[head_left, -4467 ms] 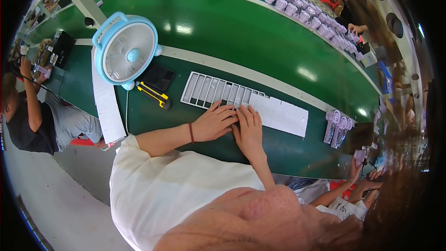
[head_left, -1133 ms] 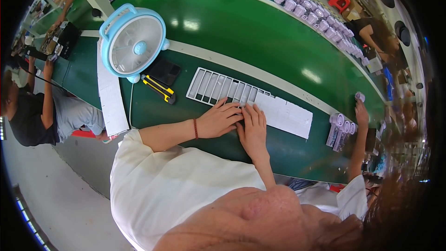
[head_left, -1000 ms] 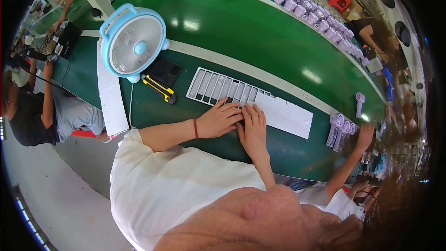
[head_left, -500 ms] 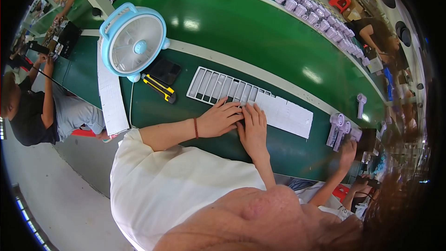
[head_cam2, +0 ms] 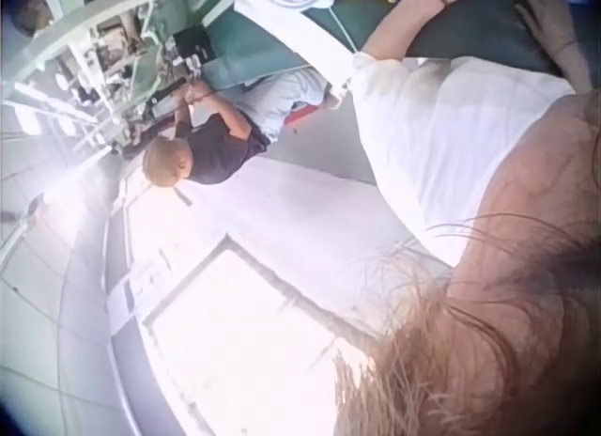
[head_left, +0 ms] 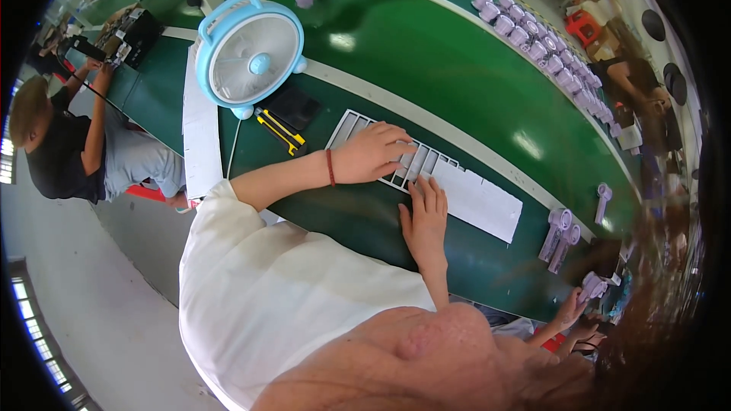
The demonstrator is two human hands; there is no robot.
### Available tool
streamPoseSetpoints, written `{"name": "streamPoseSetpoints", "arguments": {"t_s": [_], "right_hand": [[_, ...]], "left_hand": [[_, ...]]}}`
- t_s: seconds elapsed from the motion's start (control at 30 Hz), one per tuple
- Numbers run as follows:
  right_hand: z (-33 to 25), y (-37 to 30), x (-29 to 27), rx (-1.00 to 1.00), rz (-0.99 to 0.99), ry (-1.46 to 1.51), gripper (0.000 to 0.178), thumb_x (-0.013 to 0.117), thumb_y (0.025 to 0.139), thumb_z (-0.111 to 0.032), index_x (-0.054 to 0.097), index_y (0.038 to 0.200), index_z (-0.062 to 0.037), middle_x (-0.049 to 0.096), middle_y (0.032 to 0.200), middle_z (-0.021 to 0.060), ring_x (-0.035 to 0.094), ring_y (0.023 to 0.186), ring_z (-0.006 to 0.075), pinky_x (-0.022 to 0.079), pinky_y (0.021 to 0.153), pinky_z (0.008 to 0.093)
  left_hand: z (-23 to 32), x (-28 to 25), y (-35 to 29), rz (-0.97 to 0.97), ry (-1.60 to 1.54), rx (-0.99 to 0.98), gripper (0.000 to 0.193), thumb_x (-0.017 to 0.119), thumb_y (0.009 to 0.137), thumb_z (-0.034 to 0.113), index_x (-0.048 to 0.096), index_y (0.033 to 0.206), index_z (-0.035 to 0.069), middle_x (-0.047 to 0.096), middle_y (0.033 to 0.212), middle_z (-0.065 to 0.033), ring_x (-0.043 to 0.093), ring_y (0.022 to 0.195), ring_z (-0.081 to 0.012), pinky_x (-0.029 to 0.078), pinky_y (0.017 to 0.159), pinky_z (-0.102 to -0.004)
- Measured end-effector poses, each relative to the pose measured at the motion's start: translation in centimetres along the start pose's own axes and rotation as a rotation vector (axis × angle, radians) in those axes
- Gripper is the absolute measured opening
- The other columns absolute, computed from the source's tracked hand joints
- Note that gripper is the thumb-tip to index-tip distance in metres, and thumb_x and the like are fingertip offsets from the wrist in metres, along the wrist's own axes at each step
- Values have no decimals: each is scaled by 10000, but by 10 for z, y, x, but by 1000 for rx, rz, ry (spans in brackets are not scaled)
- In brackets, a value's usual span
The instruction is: Assembling components and applying labels to small handheld portable fans on a production line.
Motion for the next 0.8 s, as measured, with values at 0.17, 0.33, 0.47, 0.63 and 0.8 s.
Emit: {"name": "streamPoseSetpoints", "arguments": {"t_s": [0.17,0.33,0.47,0.63,0.8], "right_hand": [[0,0,0,-6,-5,6,483,736,932,-114,617,1391,-20,537,1492,180,465,1430,426,344,1223,568],[-1,1,2,-6,-15,3,459,731,940,-113,627,1378,-21,535,1500,178,461,1435,425,341,1227,566],[-1,0,1,-3,-9,3,434,724,949,-116,636,1362,-15,532,1507,176,459,1440,423,340,1228,565],[2,0,2,-17,-16,30,423,716,963,-123,634,1365,-20,533,1515,164,451,1450,418,321,1237,564],[3,1,4,6,-16,37,426,720,962,-132,633,1365,-27,539,1514,161,453,1449,417,320,1238,560]], "left_hand": [[-35,-1,14,77,-3,-24,483,778,871,176,650,1328,86,606,1369,-144,567,1281,-373,482,1077,-477],[-119,-21,43,462,320,-249,689,834,799,174,579,1431,71,515,1459,-218,480,1381,-440,408,1159,-548],[-199,-31,66,520,666,-620,888,855,823,285,421,1555,32,390,1602,-229,366,1489,-462,345,1193,-619],[-272,-26,64,354,679,-936,864,868,815,309,459,1522,28,445,1537,-214,434,1441,-444,424,1156,-615],[-262,-44,68,270,713,-842,581,866,775,288,645,1244,26,542,1349,-193,598,1195,-402,558,993,-532]]}}
Point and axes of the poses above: each hand's wrist, its own y-axis towards the middle knuckle, its own x-axis out of the palm, z = x × y, the point moved 1 cm from there along y, towards the middle knuckle
